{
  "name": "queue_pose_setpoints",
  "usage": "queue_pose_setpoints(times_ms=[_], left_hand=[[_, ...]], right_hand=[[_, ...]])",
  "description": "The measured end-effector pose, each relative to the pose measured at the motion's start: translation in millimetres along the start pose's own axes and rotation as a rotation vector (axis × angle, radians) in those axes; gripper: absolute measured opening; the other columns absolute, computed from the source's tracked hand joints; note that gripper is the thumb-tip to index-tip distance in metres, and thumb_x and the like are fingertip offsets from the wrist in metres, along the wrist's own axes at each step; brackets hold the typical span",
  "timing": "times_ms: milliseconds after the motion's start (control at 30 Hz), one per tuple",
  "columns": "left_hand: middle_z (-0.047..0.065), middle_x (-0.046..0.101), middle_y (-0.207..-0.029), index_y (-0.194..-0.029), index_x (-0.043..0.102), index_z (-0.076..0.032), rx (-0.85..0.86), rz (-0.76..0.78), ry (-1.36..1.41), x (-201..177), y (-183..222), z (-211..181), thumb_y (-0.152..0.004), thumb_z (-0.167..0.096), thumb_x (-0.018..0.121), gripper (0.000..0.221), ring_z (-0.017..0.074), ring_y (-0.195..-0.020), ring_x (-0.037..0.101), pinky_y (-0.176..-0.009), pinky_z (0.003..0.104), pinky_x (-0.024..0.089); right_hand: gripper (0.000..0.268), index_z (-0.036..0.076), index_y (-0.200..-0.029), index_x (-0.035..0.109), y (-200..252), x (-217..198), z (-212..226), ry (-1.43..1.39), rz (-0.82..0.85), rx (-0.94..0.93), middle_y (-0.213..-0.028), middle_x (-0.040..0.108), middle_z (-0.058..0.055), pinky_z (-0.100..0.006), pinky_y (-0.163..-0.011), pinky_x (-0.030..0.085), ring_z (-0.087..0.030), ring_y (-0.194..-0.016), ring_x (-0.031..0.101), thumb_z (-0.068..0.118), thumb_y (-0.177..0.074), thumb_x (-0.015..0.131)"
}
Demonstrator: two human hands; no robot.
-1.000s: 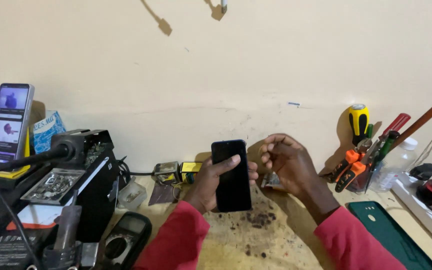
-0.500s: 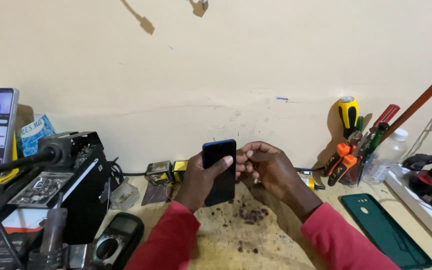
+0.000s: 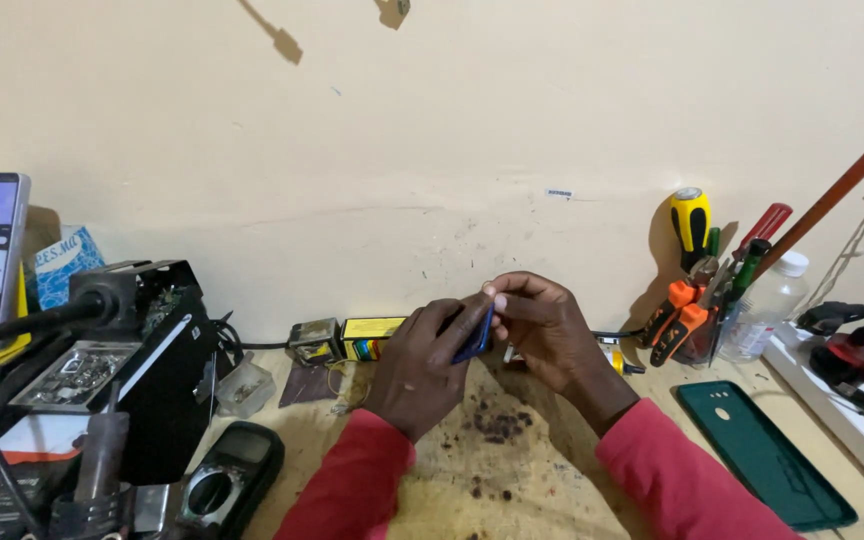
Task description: Securing a smartphone screen with multiple rubber bands to allow adhesive to set after a repair.
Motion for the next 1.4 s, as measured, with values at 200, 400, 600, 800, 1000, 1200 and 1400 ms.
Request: queue_pose_setpoints(times_ms=[200,400,600,800,1000,1200,1400], left_hand=[[0.017,0.065,-0.117,-0.156,0.058,-0.014,-0.019,-0.007,0.01,1.3,0.3,1.3,-0.098,-0.008,0.063,0.059,0.0427,-0.105,0.071,-0.083,0.048,0.062],[0.017,0.065,-0.121,-0.158,0.054,-0.016,-0.068,0.035,0.062,0.9,1.9,0.4,-0.099,-0.007,0.058,0.059,0.0444,-0.107,0.071,-0.083,0.052,0.062],[0.014,0.067,-0.122,-0.154,0.057,-0.018,-0.095,0.025,0.185,-5.3,-4.4,-6.9,-0.105,-0.012,0.056,0.049,0.0438,-0.107,0.074,-0.083,0.05,0.064],[0.013,0.074,-0.123,-0.146,0.065,-0.014,-0.066,-0.075,0.264,-8.9,-4.7,-5.9,-0.109,-0.016,0.06,0.038,0.0409,-0.105,0.077,-0.082,0.046,0.065],[0.012,0.078,-0.121,-0.141,0.07,-0.011,-0.033,-0.151,0.274,-13.0,-6.7,-7.8,-0.108,-0.017,0.064,0.034,0.0362,-0.102,0.08,-0.08,0.043,0.067],[0.014,0.077,-0.113,-0.144,0.068,-0.011,-0.074,-0.123,0.199,-12.9,-7.4,-7.5,-0.11,-0.019,0.06,0.036,0.038,-0.096,0.079,-0.074,0.045,0.067],[0.017,0.075,-0.108,-0.146,0.064,-0.011,-0.164,-0.054,0.164,-5.9,-1.7,5.4,-0.107,-0.017,0.058,0.04,0.0432,-0.091,0.077,-0.07,0.052,0.066]], right_hand=[[0.024,-0.014,-0.107,0.073,3.9,5.2,7.1,-0.019,0.022,-0.037,-0.094,0.068,-0.02,-0.03,-0.061,0.062,-0.031,-0.083,0.073,-0.006,-0.084,0.076],[0.025,-0.014,-0.108,0.074,6.7,6.4,5.1,-0.007,0.04,-0.057,-0.095,0.068,-0.02,-0.032,-0.064,0.063,-0.03,-0.086,0.072,-0.007,-0.084,0.077],[0.021,-0.012,-0.103,0.074,13.9,12.9,9.4,-0.023,-0.002,-0.033,-0.093,0.066,-0.016,-0.031,-0.064,0.062,-0.026,-0.082,0.072,-0.009,-0.082,0.078],[0.02,-0.013,-0.103,0.074,13.2,13.1,10.2,-0.009,0.004,-0.026,-0.092,0.066,-0.016,-0.031,-0.063,0.064,-0.028,-0.081,0.073,-0.009,-0.083,0.078],[0.02,-0.014,-0.105,0.074,8.2,7.7,4.3,-0.012,0.051,-0.049,-0.092,0.067,-0.019,-0.031,-0.065,0.065,-0.028,-0.083,0.073,-0.011,-0.085,0.076],[0.022,-0.012,-0.107,0.075,15.6,22.2,21.1,0.03,0.023,-0.114,-0.091,0.067,-0.015,-0.029,-0.064,0.062,-0.022,-0.081,0.068,-0.007,-0.086,0.079],[0.019,-0.009,-0.102,0.08,32.1,57.4,46.0,0.216,0.196,-0.283,-0.091,0.064,-0.012,-0.027,-0.069,0.05,-0.014,-0.085,0.054,-0.008,-0.083,0.083]])
Point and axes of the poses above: each hand's wrist, its own y-axis away from the middle knuckle, its own x-axis out of the palm, z = x × y, the point moved 6 cm from there along -y, towards the middle knuckle
